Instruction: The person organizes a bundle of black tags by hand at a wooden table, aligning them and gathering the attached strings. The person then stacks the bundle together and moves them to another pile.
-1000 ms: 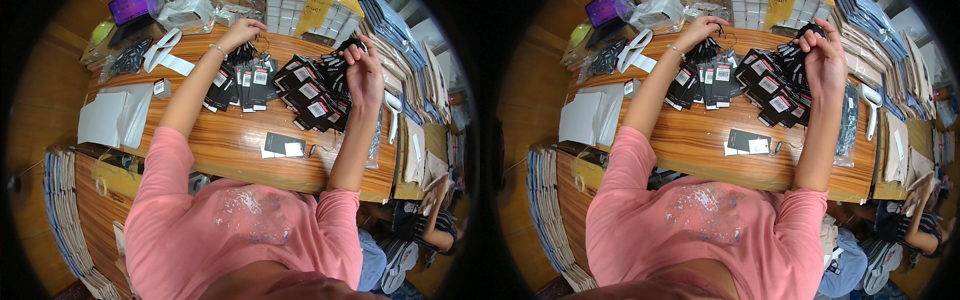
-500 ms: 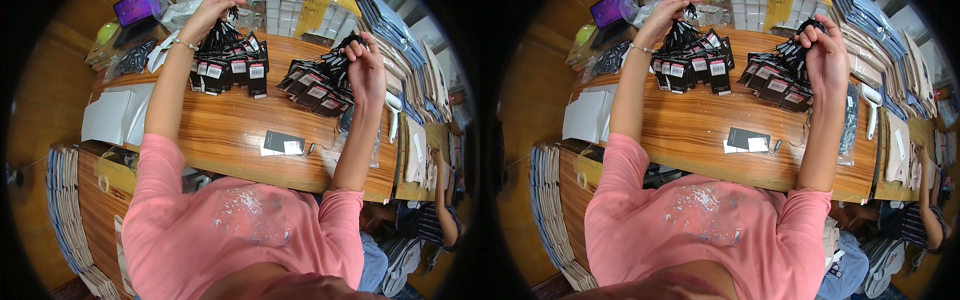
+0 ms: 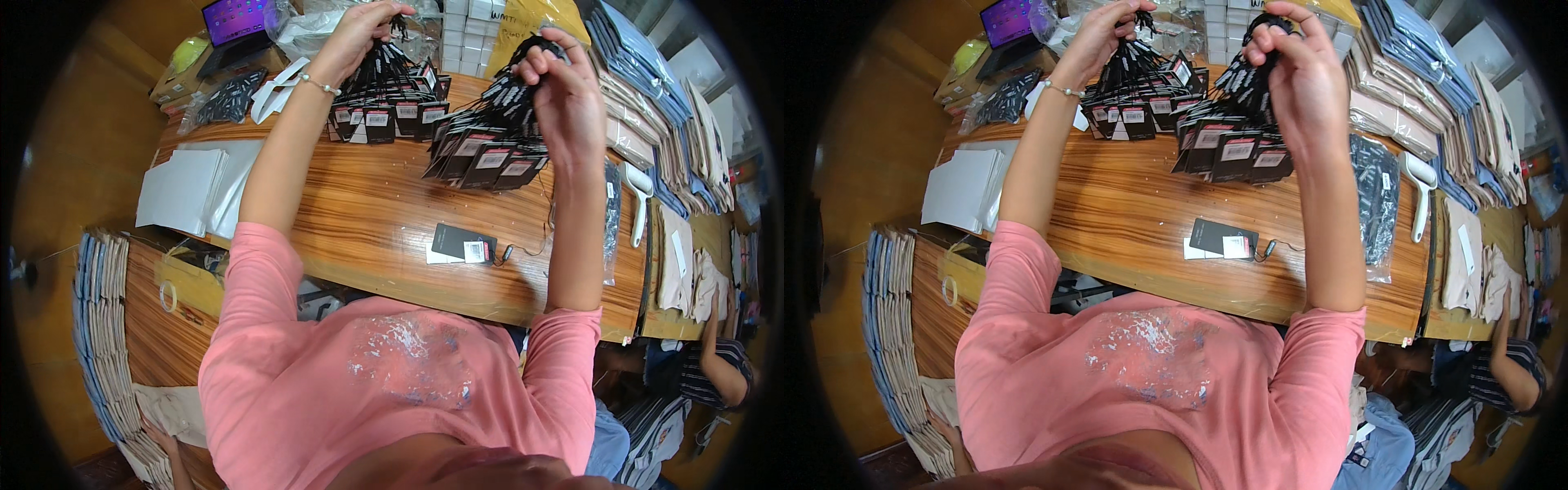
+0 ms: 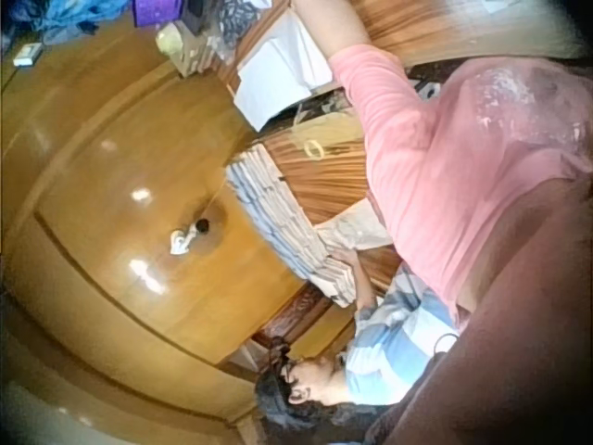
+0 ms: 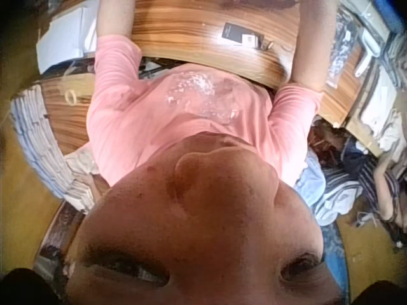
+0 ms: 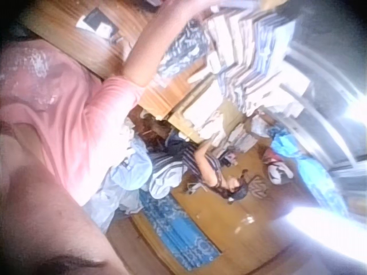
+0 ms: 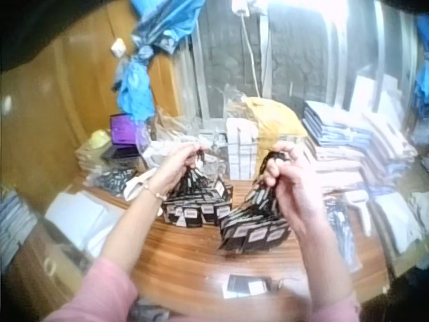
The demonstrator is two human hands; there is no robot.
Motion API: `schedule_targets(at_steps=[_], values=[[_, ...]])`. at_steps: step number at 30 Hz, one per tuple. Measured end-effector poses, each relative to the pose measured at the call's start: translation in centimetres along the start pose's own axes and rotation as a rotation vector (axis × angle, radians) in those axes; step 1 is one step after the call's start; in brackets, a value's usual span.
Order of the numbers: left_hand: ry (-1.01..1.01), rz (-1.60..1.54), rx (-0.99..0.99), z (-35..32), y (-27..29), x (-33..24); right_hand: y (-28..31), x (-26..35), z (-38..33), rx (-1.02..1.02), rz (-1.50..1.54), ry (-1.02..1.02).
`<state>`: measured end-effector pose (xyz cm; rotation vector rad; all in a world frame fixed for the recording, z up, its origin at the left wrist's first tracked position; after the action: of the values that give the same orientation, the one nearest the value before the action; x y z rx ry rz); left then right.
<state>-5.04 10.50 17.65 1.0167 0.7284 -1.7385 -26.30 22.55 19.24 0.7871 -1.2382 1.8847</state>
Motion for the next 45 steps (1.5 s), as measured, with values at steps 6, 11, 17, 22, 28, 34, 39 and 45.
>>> schedule_targets(at_steps=[6, 11, 17, 22, 28, 34, 39, 45], values=[[-0.024, -0.029, 0.104, -0.5, 0.0, 1.1, -2.6, -5.0, 0.4, -0.064, 0.053, 0.019], [-0.015, -0.013, 0.176, -2.2, -1.2, 0.5, -4.0, -7.6, 1.1, -0.049, 0.011, 0.077], [-0.061, 0.119, 0.258, -4.0, -1.1, -0.1, -4.7, -8.0, 1.9, -0.016, -0.094, 0.099], [-0.074, 0.068, 0.226, -5.1, -0.8, -0.1, -4.9, -7.9, 2.1, 0.016, -0.238, 0.141], [-0.076, 0.043, 0.260, -5.7, -1.1, 0.7, -4.6, -8.2, 2.6, 0.061, -0.417, 0.222], [0.046, -0.225, 0.373, -6.1, -1.2, 2.4, -5.0, -8.4, 3.1, 0.077, -0.454, 0.211], [0.083, -0.253, 0.369, -6.0, -1.2, 2.5, -5.0, -8.1, 3.9, 0.111, -0.608, 0.192], [0.037, -0.194, 0.342, -5.3, -2.3, 2.5, -4.9, -7.2, 4.8, 0.231, -0.857, 0.062]])
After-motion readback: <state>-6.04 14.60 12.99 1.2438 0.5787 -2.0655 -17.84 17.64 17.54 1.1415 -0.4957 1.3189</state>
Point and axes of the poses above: each hand's wrist, its own z-axis towards the middle knuckle, its own y-axis out of the back of the hand, x = y × z, the point moved 2 cm from there along z, towards the middle knuckle, and after that the axes turned 8 degrees about -y, right-handed, at the moved point
